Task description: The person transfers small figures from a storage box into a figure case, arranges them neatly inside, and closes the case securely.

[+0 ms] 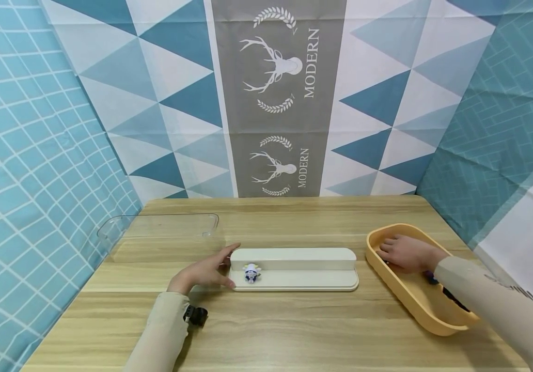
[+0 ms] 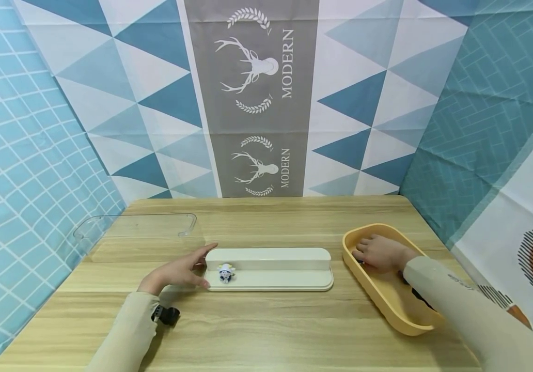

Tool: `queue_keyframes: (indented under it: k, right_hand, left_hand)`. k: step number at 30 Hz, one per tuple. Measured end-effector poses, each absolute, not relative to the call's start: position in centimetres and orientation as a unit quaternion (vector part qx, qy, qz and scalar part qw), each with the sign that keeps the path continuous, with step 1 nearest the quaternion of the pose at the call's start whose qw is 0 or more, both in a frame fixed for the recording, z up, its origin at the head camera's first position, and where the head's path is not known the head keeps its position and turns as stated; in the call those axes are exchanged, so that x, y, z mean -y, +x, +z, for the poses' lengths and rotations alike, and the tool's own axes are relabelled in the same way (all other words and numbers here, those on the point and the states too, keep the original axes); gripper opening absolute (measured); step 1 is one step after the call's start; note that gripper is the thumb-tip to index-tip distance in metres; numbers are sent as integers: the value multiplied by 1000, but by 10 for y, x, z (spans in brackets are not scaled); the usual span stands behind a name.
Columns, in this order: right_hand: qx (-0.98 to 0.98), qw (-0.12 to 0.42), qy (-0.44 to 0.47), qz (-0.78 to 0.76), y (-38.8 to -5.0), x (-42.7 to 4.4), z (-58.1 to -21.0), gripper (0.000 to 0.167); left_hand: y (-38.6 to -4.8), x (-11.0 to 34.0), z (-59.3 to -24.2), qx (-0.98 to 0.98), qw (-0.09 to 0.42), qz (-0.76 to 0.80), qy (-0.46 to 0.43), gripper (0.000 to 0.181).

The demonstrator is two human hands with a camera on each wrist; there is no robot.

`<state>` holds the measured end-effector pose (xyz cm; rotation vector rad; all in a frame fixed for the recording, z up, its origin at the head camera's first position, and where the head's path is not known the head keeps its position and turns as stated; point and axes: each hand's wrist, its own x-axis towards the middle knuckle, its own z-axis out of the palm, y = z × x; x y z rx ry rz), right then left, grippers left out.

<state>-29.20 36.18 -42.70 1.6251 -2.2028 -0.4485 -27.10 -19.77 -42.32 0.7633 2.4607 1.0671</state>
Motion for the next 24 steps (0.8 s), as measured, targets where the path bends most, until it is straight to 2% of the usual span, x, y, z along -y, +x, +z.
queue_keyframes:
  k: [3,8,9,12,15,19,24]
  right_hand:
    - [787,180,570,-151,-291,-361,-426,42]
    - [825,160,530,-109,-287,-361,-420,13]
    - [835,158,519,-93,-287,-360,-418,12]
    - [849,171,498,-46,-288,-360,-413,27]
    - [877,150,457,4,-286,-359,-403,31]
    - [906,127,400,61,-282,-355,-389,28]
    - [915,135,358,132,-281,-351,-377,25]
  left_hand:
    - [-271,198,-424,-865,178,380,274,107]
    - [-270,198,-424,-864,181,381,276,107]
    - [-270,198,-424,-864,181,381,275,107]
    - [-270,198,-424,-864,180,381,274,107]
    - [-270,198,-423,-865,180,382,272,107]
    - [-270,198,-423,-864,179,384,272,107]
    - [-271,198,-424,-865,175,380,276,106]
